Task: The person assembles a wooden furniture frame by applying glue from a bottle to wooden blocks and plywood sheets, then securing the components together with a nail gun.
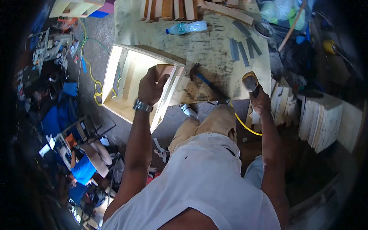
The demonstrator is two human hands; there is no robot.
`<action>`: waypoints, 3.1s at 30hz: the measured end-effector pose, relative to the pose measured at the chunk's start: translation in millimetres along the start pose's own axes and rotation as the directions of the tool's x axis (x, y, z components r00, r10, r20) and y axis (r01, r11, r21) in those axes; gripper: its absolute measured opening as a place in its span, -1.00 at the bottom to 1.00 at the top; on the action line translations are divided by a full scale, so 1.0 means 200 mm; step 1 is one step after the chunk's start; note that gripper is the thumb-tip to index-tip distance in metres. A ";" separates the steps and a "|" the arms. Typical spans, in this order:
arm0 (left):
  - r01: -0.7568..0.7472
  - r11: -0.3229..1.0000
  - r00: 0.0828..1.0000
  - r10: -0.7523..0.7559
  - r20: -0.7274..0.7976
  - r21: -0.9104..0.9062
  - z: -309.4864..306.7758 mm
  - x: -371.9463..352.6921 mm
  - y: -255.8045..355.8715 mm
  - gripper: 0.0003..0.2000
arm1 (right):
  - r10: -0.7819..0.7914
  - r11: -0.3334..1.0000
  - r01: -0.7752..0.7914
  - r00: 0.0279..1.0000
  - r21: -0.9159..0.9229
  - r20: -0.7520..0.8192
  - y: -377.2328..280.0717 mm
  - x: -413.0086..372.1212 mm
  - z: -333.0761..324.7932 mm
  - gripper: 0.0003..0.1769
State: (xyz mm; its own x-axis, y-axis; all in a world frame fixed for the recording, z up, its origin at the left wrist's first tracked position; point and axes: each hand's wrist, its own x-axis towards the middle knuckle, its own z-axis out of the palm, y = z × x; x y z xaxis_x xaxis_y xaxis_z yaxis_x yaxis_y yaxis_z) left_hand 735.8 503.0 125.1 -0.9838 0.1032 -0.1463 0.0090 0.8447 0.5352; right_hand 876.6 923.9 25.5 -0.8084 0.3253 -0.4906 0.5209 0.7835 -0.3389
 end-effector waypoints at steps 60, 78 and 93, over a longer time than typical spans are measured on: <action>0.417 0.004 0.385 -0.907 0.173 -0.909 -0.36 -0.89 -1.72 -0.28 | -0.323 0.907 0.340 0.940 0.250 -0.106 -0.81 -0.04 0.14 -0.44; 0.475 0.114 0.683 -0.673 0.284 -0.872 -0.09 -0.72 -1.99 -0.37 | -0.073 0.893 0.071 0.997 0.444 -0.012 -1.89 -0.43 0.39 -0.03; 0.411 0.005 0.585 -0.769 0.259 -0.912 0.22 -0.89 -1.92 -0.72 | -0.784 0.443 0.628 0.617 -0.640 0.063 -2.02 0.09 0.26 -0.71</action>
State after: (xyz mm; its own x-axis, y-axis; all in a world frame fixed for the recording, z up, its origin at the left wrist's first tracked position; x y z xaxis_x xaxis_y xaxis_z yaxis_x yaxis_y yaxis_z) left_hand 914.9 184.0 -90.9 -0.5360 -0.4531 -0.7123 -0.5669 -0.4321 0.7014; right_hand 664.7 586.0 112.2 -0.8902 -0.4470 -0.0881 -0.4525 0.8900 0.0562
